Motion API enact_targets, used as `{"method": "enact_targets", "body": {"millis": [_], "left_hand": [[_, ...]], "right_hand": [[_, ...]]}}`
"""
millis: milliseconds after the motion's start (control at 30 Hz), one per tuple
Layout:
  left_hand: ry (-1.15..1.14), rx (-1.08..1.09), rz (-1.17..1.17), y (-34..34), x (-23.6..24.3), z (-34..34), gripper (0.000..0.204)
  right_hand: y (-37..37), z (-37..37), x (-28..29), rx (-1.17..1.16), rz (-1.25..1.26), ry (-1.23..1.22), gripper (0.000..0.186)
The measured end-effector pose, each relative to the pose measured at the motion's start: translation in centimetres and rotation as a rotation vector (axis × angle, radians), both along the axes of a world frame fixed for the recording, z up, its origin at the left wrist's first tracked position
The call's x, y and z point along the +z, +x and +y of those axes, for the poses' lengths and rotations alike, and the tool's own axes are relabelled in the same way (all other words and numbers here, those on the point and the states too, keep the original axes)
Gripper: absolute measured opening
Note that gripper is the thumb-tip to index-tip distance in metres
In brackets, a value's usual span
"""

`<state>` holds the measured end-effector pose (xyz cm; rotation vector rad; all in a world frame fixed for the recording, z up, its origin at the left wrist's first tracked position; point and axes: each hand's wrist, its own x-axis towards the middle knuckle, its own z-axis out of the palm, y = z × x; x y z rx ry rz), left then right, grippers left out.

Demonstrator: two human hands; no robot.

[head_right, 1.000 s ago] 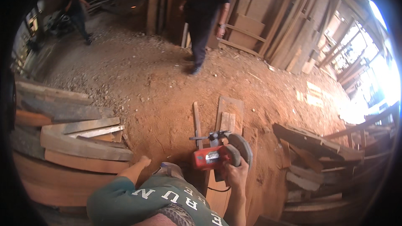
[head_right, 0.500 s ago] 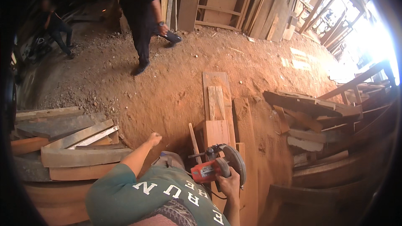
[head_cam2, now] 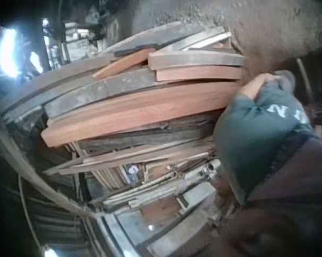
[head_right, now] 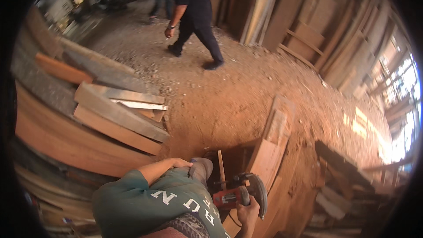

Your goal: The person uses a circular saw to cut a piece of wood, picks up the resulting piece, and carries it to a vertical stack of lumber before returning to handle more wood planks.

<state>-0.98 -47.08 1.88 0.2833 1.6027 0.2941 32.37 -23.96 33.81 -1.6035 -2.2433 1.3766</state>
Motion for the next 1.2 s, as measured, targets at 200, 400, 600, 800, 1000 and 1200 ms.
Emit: {"method": "enact_targets", "body": {"millis": [200, 400, 600, 800, 1000, 1200], "left_hand": [[-0.014, 0.089, 0.005, -2.3, 6.0, -2.3, 0.086], [-0.015, 0.273, -0.054, -7.3, 12.3, -3.9, 0.075], [-0.065, 0.356, -0.114, -11.0, 3.7, -6.3, 0.088], [-0.024, 0.223, -0.114, -16.6, 14.6, -2.4, 0.087], [-0.093, 0.230, -0.213, -17.4, -3.4, -4.9, 0.076], [-0.108, 0.145, 0.001, -21.3, 1.8, 2.5, 0.065]], "right_hand": [[-5.9, 1.2, -0.4, 0.167, -0.021, -0.004, 0.035], [-14.5, 3.1, -1.5, 0.239, 0.028, -0.006, 0.034], [-21.7, 3.6, -2.8, 0.313, -0.019, -0.045, 0.032], [-24.2, 3.7, -3.7, 0.264, -0.053, -0.079, 0.033], [-23.1, 2.5, -1.4, 0.144, -0.150, -0.078, 0.040], [-17.3, -1.3, -1.3, -0.069, -0.180, -0.081, 0.039]]}}
